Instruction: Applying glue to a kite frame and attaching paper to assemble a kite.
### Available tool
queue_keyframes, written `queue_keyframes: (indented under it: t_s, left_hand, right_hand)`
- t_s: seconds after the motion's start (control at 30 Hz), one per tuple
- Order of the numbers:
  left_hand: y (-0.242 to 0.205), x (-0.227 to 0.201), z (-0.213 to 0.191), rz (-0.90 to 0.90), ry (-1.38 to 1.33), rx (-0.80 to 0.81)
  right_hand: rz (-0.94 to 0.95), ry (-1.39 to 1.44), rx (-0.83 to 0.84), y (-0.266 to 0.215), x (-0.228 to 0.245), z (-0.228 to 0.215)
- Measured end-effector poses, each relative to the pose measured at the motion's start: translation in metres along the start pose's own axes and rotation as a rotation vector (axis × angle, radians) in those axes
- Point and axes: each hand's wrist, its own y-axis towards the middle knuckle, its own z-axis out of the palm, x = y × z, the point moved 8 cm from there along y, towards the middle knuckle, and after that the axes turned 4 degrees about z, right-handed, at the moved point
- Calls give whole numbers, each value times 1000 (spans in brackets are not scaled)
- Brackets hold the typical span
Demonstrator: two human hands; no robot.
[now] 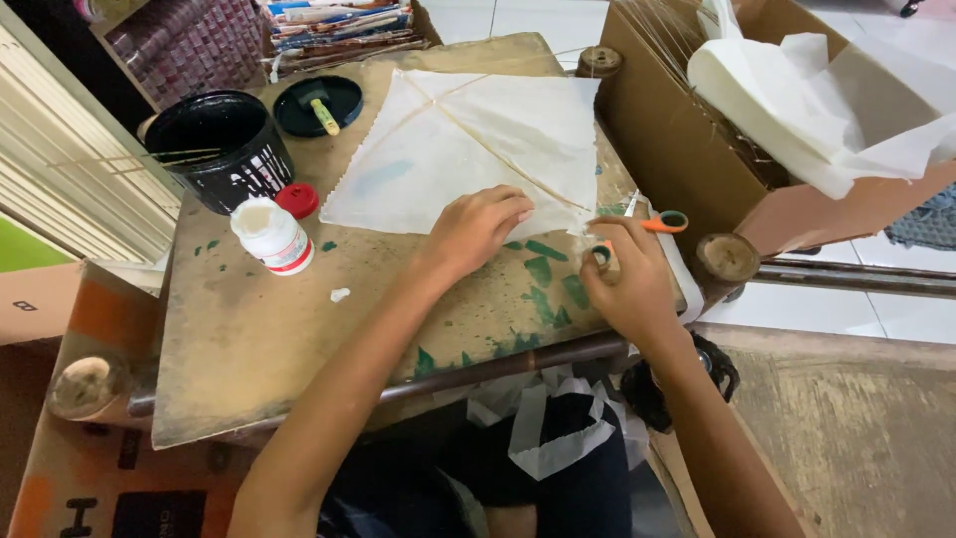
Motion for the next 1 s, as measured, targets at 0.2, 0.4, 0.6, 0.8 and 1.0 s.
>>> queue_keyframes:
  t_s: [0.2, 0.4, 0.6, 0.8, 1.0]
  left_hand:
    - [-5, 2, 8, -82, -77, 28]
    - [-9, 5, 10, -62, -105, 11]
    - [-8, 7, 15, -29, -95, -1]
    - [-9, 7, 17, 47, 8, -48]
    - [-7, -5, 13, 66, 49, -76]
  right_hand:
    - [39, -55, 15, -7, -24, 12]
    - [-6, -183, 38, -4, -26, 22]
    - [-93, -336, 15, -2, -14, 21]
    - [108, -407, 301, -4, -24, 31]
    - [115, -453, 375, -7, -30, 25]
